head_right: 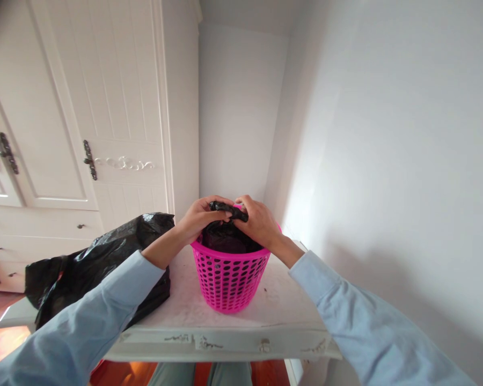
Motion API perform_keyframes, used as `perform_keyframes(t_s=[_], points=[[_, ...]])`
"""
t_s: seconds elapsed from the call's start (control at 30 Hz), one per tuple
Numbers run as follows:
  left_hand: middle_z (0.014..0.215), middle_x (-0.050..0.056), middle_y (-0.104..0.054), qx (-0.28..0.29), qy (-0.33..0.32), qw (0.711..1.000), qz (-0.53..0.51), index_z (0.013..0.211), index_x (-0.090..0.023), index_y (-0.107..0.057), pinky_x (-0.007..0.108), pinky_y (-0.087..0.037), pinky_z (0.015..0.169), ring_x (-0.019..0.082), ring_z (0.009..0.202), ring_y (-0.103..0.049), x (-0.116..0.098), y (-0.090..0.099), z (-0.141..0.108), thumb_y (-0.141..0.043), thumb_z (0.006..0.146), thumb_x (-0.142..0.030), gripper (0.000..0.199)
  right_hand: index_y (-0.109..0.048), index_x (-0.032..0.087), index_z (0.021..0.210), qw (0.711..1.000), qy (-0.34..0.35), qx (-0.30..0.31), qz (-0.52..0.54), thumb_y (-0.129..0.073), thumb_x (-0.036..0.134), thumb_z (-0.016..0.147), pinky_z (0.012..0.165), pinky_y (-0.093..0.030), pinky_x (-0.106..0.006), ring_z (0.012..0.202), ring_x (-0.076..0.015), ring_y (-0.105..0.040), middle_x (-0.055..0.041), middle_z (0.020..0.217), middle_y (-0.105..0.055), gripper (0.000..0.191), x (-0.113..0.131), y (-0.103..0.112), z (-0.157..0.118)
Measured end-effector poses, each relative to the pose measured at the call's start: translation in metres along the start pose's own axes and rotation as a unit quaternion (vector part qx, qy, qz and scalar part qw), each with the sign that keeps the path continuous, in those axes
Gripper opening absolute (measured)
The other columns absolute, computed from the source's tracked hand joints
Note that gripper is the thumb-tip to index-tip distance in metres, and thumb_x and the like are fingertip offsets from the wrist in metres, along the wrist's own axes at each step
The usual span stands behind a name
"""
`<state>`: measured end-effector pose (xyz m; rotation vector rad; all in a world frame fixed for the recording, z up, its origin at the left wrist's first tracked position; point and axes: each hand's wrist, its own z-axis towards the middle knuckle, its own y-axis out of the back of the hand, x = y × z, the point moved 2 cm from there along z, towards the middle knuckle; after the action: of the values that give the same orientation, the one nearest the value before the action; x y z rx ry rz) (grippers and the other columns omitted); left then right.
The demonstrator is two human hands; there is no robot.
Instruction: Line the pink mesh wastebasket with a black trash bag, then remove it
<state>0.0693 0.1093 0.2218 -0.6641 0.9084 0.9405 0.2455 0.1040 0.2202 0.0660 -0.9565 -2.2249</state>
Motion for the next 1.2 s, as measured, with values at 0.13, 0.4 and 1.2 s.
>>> perform_keyframes(t_s=[0.13, 0.4, 1.2], points=[[0.085, 0.003, -0.076, -0.005, -0.002, 1.0, -0.006, 0.094, -0.015, -0.077, 0.023, -0.053, 0.075, 0.012, 0.076, -0.067, 0.003, 0.0, -0.002, -0.088, 0.061, -0.019, 0.035, -0.06, 0.02, 0.108, 1.0, 0.002, -0.02, -0.021, -0.065, 0.028, 0.08, 0.07, -0.043, -0.031, 0.074, -0.0201, -0.061, -0.0046, 0.085, -0.069, 0.03, 0.001, 0.004, 0.0], [0.086, 0.003, -0.078, 0.001, 0.005, 1.0, -0.011, 0.096, -0.017, -0.078, 0.026, -0.055, 0.079, 0.013, 0.077, -0.07, 0.01, 0.005, 0.001, -0.092, 0.057, -0.022, 0.042, -0.064, 0.017, 0.112, 0.996, -0.048, -0.057, -0.052, -0.064, 0.026, 0.079, 0.07, -0.043, -0.032, 0.075, -0.0211, -0.06, -0.005, 0.085, -0.068, 0.034, 0.001, 0.007, -0.003], [0.09, 0.003, -0.071, -0.116, -0.073, 0.984, 0.116, 0.083, -0.025, -0.084, 0.031, -0.049, 0.084, 0.017, 0.087, -0.064, 0.013, 0.015, 0.003, -0.077, 0.061, -0.018, 0.024, -0.059, 0.018, 0.138, 0.995, 0.044, -0.065, 0.066, -0.059, 0.022, 0.084, 0.097, -0.057, -0.04, 0.108, -0.0255, -0.072, -0.0093, 0.124, -0.073, 0.054, -0.001, 0.004, -0.004]])
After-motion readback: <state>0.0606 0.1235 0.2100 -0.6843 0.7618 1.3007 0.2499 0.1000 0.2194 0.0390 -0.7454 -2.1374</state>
